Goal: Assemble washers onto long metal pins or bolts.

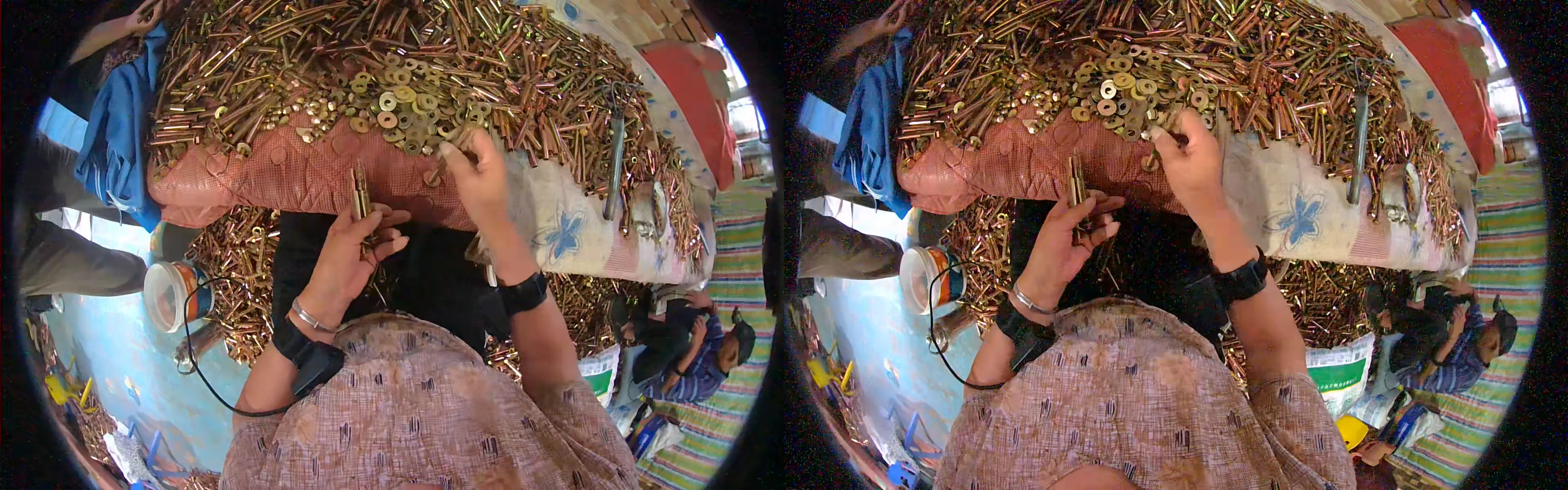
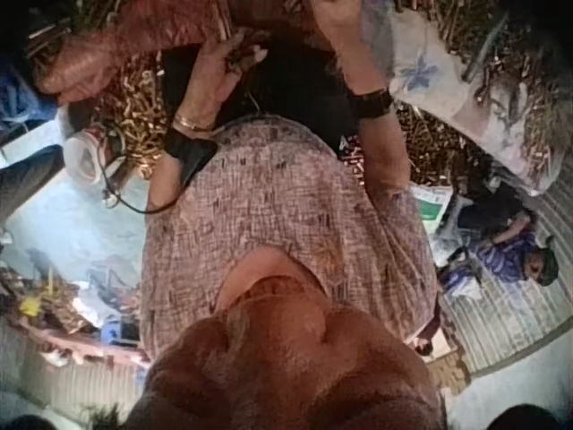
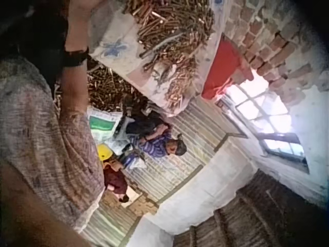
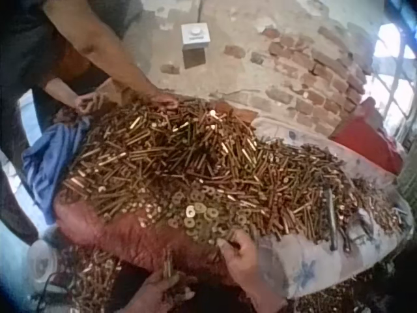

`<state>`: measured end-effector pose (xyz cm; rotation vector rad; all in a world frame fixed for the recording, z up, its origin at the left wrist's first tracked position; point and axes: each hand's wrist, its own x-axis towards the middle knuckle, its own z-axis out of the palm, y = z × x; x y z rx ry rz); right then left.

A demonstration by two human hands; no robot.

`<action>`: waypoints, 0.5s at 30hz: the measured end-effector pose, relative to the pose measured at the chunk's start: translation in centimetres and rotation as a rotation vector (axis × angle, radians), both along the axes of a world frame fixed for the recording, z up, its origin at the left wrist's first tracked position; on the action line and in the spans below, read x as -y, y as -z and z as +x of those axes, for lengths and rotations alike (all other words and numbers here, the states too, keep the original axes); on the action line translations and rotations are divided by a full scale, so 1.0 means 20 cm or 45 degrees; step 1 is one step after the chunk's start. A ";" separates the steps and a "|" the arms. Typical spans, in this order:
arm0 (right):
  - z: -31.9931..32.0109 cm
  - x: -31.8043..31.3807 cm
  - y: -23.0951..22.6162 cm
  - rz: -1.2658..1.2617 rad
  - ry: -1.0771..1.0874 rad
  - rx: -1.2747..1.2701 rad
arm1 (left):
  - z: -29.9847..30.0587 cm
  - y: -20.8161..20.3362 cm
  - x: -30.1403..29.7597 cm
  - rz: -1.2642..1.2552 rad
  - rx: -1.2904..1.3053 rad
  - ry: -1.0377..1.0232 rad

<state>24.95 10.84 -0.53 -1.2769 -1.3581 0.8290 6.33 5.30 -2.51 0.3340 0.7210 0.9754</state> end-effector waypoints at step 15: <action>-0.12 -0.08 -0.09 -0.059 0.080 -0.648 | -0.03 0.02 0.04 -0.058 -0.049 0.111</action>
